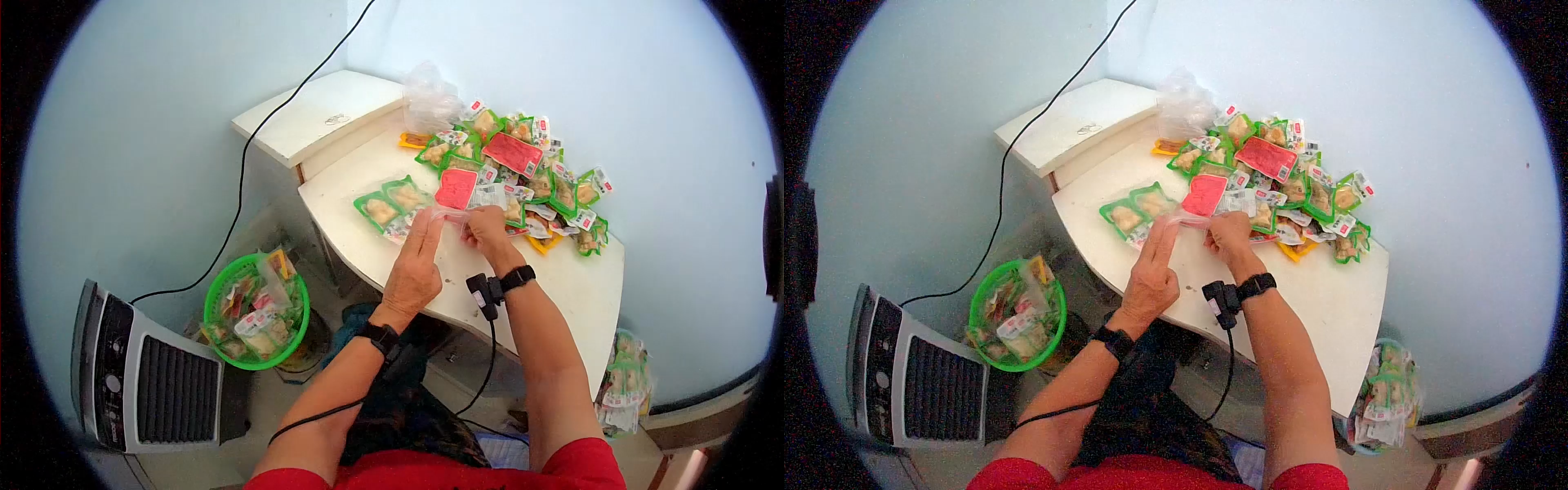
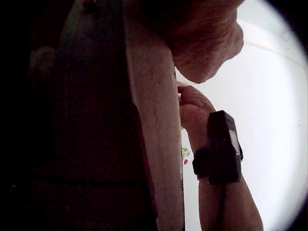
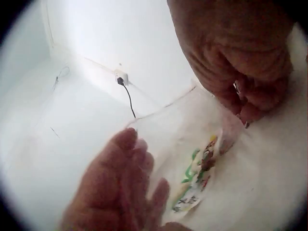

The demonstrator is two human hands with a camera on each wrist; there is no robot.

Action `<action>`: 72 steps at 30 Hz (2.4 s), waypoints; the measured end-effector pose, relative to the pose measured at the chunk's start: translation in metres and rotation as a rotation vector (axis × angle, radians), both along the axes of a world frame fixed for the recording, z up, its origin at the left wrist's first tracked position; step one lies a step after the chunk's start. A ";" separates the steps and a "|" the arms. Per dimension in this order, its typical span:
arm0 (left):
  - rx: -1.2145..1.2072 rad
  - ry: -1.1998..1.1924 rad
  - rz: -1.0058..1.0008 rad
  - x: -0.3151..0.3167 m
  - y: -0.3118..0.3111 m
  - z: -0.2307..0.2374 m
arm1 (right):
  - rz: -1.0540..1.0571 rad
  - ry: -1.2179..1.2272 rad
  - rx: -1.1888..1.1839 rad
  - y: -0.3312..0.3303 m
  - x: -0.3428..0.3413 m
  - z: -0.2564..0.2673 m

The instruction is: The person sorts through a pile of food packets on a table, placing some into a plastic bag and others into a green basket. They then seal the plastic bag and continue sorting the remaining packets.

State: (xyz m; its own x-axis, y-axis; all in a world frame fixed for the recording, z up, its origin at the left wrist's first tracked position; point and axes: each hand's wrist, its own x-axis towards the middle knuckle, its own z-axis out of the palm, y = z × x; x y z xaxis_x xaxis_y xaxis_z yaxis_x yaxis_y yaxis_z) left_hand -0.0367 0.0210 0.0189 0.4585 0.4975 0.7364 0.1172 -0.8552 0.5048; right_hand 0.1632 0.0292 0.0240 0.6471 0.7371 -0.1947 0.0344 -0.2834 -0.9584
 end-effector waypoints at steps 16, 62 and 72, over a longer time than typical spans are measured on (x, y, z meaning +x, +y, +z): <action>-0.034 -0.021 0.026 0.003 0.004 -0.009 | 0.301 -1.657 0.117 -0.150 -0.037 0.064; 0.104 0.007 -0.018 -0.001 0.005 -0.001 | 0.205 0.519 0.344 -0.102 -0.062 0.033; 0.073 -0.027 -0.047 0.001 0.004 -0.003 | 0.255 0.863 0.579 -0.050 -0.069 0.009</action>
State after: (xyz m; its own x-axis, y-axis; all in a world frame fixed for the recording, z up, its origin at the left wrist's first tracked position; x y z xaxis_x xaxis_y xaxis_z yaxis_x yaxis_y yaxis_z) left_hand -0.0362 0.0255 0.0155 0.4598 0.4208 0.7820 0.0635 -0.8939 0.4437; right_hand 0.0940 -0.0203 0.0327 0.2714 0.9582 -0.0902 -0.7259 0.1422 -0.6730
